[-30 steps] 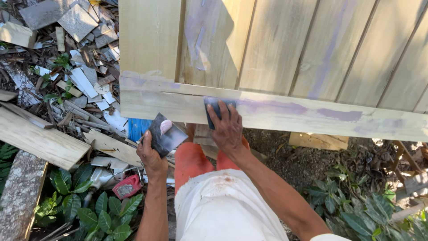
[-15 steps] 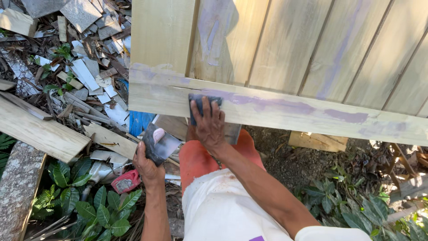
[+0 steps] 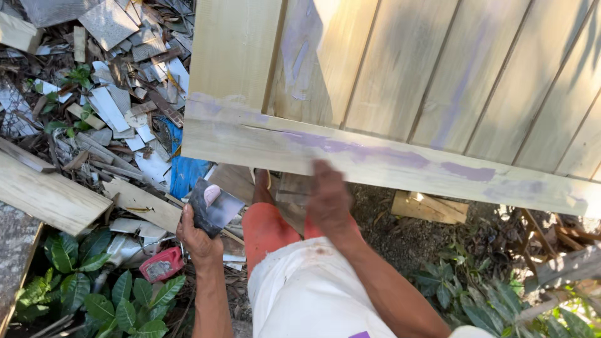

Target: The person applies a pinkish wood filler to a wooden door using a putty knife. They scoop filler from a small container and spread it into the gaps and joints of the door frame and panels, smoothing the surface as they work.

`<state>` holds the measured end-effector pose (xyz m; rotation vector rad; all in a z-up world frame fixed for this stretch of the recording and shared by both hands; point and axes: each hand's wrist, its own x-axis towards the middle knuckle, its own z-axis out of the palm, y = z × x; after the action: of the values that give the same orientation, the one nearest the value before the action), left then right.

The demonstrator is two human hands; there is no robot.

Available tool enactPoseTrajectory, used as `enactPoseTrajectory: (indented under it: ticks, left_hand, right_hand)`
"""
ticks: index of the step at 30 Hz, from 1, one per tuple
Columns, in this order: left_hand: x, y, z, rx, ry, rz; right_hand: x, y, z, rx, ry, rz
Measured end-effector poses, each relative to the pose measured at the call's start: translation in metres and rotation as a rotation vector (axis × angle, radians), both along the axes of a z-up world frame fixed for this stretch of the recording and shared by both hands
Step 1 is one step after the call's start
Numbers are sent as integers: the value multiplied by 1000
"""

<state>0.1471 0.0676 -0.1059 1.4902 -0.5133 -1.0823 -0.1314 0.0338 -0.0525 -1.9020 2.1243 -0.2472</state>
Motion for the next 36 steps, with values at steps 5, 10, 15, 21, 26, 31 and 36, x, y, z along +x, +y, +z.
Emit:
enactPoseTrajectory:
  ticks: [5, 10, 15, 21, 26, 31, 36]
  left_hand:
    - [1, 4, 6, 144, 266, 14]
    - [1, 4, 16, 177, 406, 155]
    - [5, 10, 13, 240, 431, 167]
    - [7, 10, 12, 176, 423, 149]
    - [3, 8, 17, 231, 445, 124]
    - [-11, -9, 25, 273, 362, 12]
    - [-24, -17, 31, 270, 368, -46]
  right_hand:
    - [-79, -16, -5, 189, 30, -517]
    - [-15, -40, -65, -47, 11, -168]
    - [116, -95, -65, 40, -135, -80]
    - [120, -95, 1, 139, -193, 212]
    - [4, -27, 24, -150, 46, 296]
    - [-77, 11, -11, -124, 285, 180]
    - [-80, 10, -39, -107, 197, 165]
